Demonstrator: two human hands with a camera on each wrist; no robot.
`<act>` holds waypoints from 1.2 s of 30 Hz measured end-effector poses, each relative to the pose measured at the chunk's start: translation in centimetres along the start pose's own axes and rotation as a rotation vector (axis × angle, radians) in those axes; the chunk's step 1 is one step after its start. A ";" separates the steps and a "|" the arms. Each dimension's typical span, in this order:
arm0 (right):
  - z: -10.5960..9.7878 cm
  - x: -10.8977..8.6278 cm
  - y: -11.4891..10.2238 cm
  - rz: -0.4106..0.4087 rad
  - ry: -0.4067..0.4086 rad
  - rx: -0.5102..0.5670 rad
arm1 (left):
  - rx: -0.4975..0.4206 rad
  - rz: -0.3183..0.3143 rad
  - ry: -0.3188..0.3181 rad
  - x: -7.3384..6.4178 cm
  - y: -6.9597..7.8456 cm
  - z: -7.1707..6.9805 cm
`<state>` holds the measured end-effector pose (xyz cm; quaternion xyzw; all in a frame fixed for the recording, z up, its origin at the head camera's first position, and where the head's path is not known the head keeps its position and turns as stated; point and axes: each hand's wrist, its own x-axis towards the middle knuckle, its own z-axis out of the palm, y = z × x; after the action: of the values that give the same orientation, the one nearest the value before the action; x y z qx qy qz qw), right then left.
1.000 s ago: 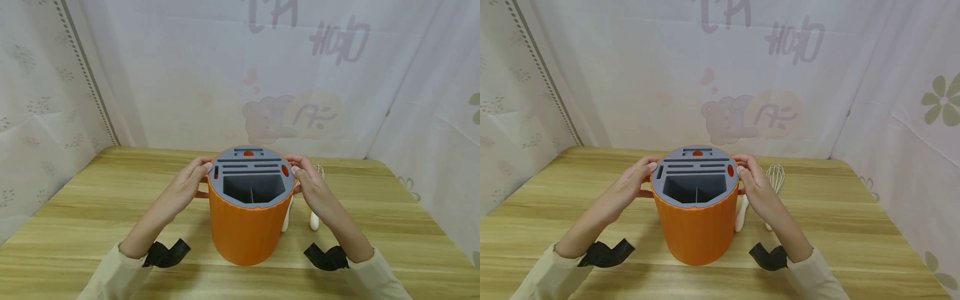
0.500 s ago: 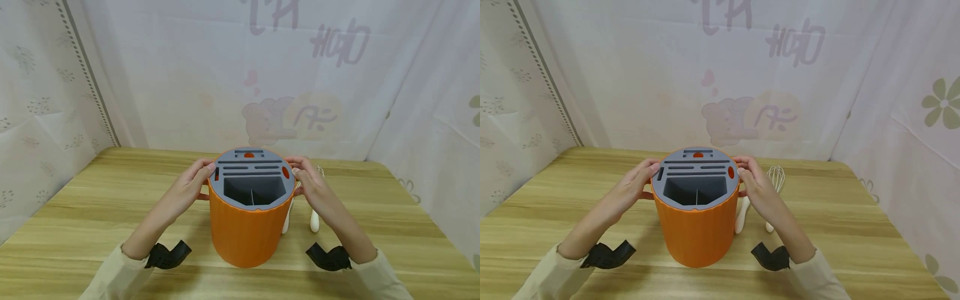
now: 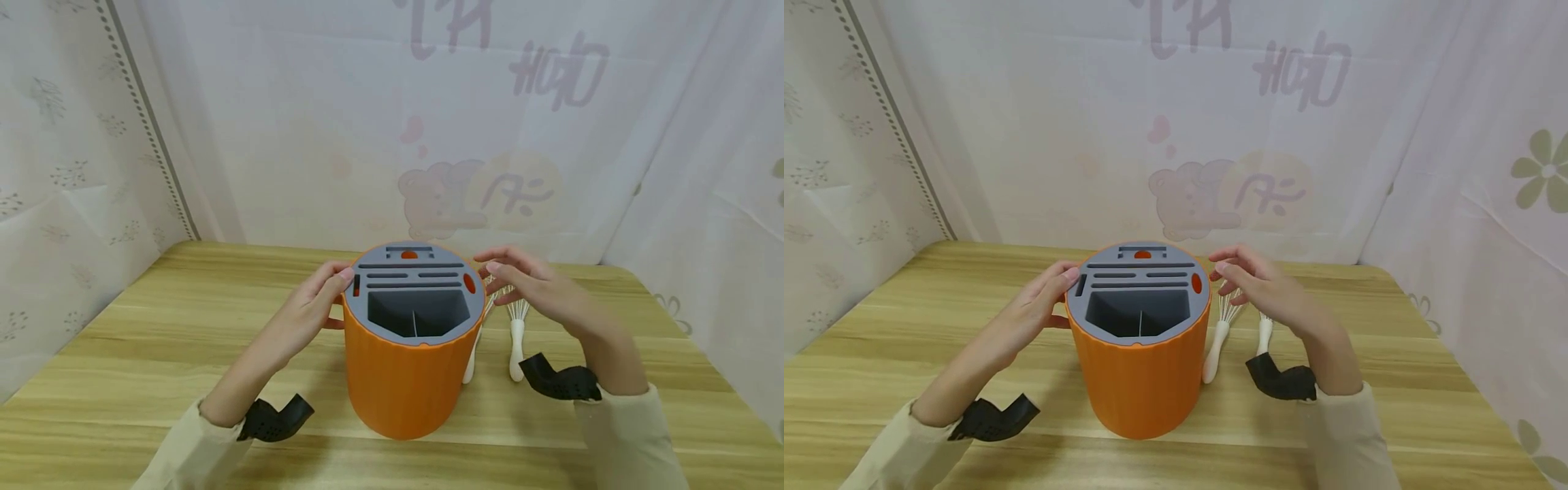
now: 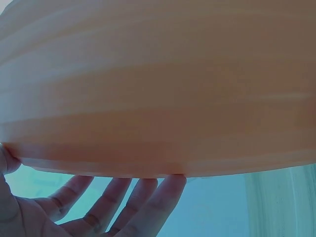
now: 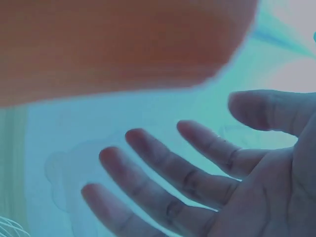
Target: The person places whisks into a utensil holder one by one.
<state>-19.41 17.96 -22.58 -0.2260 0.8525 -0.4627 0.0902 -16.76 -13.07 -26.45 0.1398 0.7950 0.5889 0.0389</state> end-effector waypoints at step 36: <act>-3.4 2.5 11.6 0.421 0.165 -0.046 | 0.014 -0.010 -0.027 0.1 0.2 -0.3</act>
<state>-26.32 24.80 -30.13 -0.0067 0.8957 -0.4308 0.1096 -16.86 -13.30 -26.13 0.1441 0.7991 0.5814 0.0514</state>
